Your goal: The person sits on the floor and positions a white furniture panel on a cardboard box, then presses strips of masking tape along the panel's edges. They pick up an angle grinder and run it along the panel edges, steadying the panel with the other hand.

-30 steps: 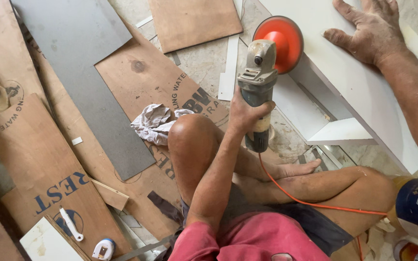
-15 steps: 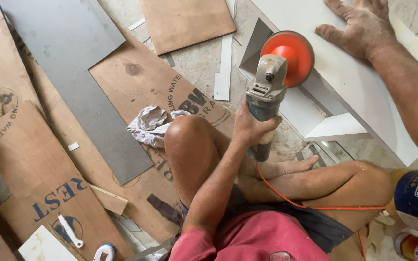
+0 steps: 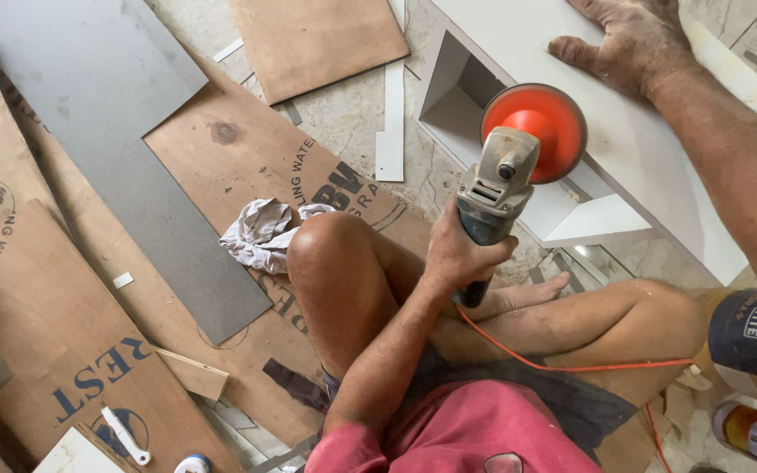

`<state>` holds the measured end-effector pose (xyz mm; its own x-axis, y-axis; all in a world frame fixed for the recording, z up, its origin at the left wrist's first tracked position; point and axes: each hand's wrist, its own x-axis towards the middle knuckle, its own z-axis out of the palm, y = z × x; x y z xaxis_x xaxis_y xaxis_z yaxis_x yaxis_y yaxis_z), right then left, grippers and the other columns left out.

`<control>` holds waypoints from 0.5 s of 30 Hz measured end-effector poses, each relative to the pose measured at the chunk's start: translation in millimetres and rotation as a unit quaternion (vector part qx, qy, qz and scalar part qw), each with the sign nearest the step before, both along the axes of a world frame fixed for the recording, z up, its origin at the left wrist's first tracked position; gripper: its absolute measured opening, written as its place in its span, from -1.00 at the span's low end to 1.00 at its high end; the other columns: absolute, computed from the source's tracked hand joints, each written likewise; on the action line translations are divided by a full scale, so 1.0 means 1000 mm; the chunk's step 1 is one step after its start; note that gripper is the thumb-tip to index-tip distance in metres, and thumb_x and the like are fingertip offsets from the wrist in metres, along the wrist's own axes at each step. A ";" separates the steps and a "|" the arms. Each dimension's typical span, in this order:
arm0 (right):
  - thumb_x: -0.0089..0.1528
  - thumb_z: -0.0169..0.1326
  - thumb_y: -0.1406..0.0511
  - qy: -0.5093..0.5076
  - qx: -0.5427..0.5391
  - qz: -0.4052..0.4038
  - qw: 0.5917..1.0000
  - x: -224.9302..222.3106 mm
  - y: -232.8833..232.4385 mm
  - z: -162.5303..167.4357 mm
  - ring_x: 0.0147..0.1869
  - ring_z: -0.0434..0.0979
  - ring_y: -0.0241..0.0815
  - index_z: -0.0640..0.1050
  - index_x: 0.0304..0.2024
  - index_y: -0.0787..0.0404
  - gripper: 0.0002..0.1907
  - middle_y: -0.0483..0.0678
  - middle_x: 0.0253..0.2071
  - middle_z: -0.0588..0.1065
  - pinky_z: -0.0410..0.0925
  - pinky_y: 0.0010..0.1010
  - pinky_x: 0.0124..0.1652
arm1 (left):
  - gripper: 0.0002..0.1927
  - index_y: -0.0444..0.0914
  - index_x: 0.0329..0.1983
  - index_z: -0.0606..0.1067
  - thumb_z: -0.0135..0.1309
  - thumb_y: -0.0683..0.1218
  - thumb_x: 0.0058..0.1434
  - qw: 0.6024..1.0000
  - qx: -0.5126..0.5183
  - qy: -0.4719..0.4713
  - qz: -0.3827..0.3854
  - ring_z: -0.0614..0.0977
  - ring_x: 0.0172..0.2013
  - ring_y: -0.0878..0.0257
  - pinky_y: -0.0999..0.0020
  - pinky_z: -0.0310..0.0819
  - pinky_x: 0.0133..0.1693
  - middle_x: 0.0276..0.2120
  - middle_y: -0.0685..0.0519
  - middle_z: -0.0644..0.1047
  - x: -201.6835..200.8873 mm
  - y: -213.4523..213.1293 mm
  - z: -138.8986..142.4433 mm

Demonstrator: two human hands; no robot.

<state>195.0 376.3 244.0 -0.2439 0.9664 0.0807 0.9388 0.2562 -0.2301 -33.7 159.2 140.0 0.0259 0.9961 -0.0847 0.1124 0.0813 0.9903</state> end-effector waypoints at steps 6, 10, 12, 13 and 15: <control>0.25 0.21 -0.23 0.012 -0.001 -0.014 1.000 0.001 -0.001 0.006 0.41 0.21 0.26 0.49 0.38 0.04 -0.19 0.21 0.33 0.38 0.13 0.02 0.31 | -0.15 -0.32 0.19 0.34 0.36 0.10 -0.16 0.999 0.037 -0.022 0.008 0.69 -0.07 0.06 0.17 0.60 -0.02 -0.09 -0.11 0.61 -0.002 0.006 -0.005; 0.27 0.17 -0.24 0.013 -0.034 -0.014 0.999 0.003 -0.001 0.015 0.43 0.30 0.20 0.47 0.40 0.03 -0.19 0.14 0.34 0.42 0.17 -0.03 0.36 | -0.25 -0.33 0.06 0.42 0.35 0.09 -0.18 0.998 0.013 -0.035 0.044 0.70 -0.19 0.13 0.22 0.67 -0.11 -0.16 -0.07 0.63 -0.014 0.044 -0.004; 0.27 0.23 -0.21 -0.010 0.028 0.020 0.999 0.004 -0.001 0.016 0.38 0.29 0.26 0.50 0.38 0.07 -0.21 0.18 0.31 0.43 0.16 -0.01 0.27 | -0.23 -0.34 0.09 0.40 0.35 0.08 -0.18 0.992 0.028 -0.098 0.080 0.68 -0.19 0.15 0.22 0.65 -0.11 -0.16 -0.05 0.61 -0.021 0.052 -0.003; 0.28 0.25 -0.20 -0.021 0.064 0.038 0.997 0.004 -0.001 0.016 0.36 0.29 0.28 0.51 0.37 0.09 -0.22 0.20 0.30 0.44 0.16 0.00 0.23 | -0.21 -0.34 0.11 0.38 0.35 0.07 -0.18 0.986 0.040 -0.129 0.099 0.67 -0.19 0.15 0.21 0.64 -0.11 -0.17 -0.04 0.60 -0.024 0.057 -0.002; 0.27 0.21 -0.21 -0.009 0.016 0.000 1.000 0.006 -0.001 0.014 0.34 0.35 0.21 0.48 0.37 0.07 -0.21 0.18 0.28 0.45 0.20 -0.05 0.24 | -0.23 -0.34 0.09 0.40 0.34 0.07 -0.18 0.990 0.033 -0.097 0.093 0.68 -0.19 0.13 0.21 0.63 -0.10 -0.18 -0.05 0.62 -0.027 0.056 -0.001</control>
